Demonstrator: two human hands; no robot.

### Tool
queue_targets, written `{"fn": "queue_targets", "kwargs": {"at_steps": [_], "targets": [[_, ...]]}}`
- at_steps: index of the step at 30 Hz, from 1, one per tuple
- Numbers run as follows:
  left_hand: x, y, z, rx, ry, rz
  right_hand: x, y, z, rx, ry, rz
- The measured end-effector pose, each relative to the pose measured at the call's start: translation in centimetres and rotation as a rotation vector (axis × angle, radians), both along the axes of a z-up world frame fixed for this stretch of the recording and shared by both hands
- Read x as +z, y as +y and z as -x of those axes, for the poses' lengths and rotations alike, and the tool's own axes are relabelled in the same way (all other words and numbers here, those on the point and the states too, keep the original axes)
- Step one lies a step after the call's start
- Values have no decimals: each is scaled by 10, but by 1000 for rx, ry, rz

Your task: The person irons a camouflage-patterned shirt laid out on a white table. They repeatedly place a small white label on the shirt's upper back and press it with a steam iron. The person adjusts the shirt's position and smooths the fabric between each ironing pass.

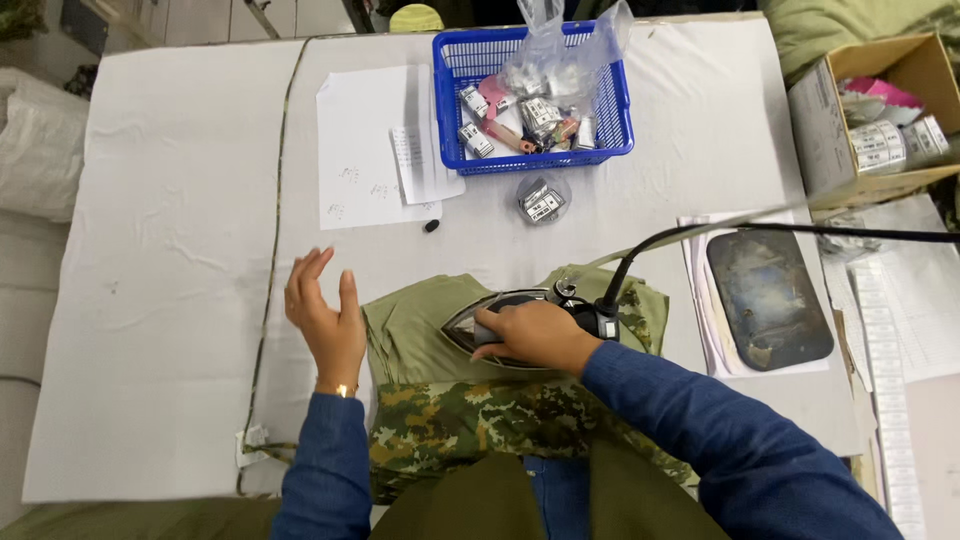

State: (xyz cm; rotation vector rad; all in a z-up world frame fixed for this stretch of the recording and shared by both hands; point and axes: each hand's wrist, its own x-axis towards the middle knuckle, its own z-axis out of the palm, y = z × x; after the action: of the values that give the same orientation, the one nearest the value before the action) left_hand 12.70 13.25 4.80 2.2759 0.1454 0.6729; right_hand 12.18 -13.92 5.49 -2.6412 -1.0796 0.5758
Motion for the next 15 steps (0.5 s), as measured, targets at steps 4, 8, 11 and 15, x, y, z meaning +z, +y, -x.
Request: {"fn": "queue_targets", "kwargs": {"at_steps": [4,8,11,15], "targets": [[10,23,-4,-44,-82,-139,31,-45,0,-197,171,22],[5,40,21,-61,-95,-169,33,-148,9,-755,183,189],[-8,28,39,-85,72,-142,28,-233,10,-1158,119,148],[-34,-4,58,-184,366,-87,-17,-317,30,-1334,44,66]]}}
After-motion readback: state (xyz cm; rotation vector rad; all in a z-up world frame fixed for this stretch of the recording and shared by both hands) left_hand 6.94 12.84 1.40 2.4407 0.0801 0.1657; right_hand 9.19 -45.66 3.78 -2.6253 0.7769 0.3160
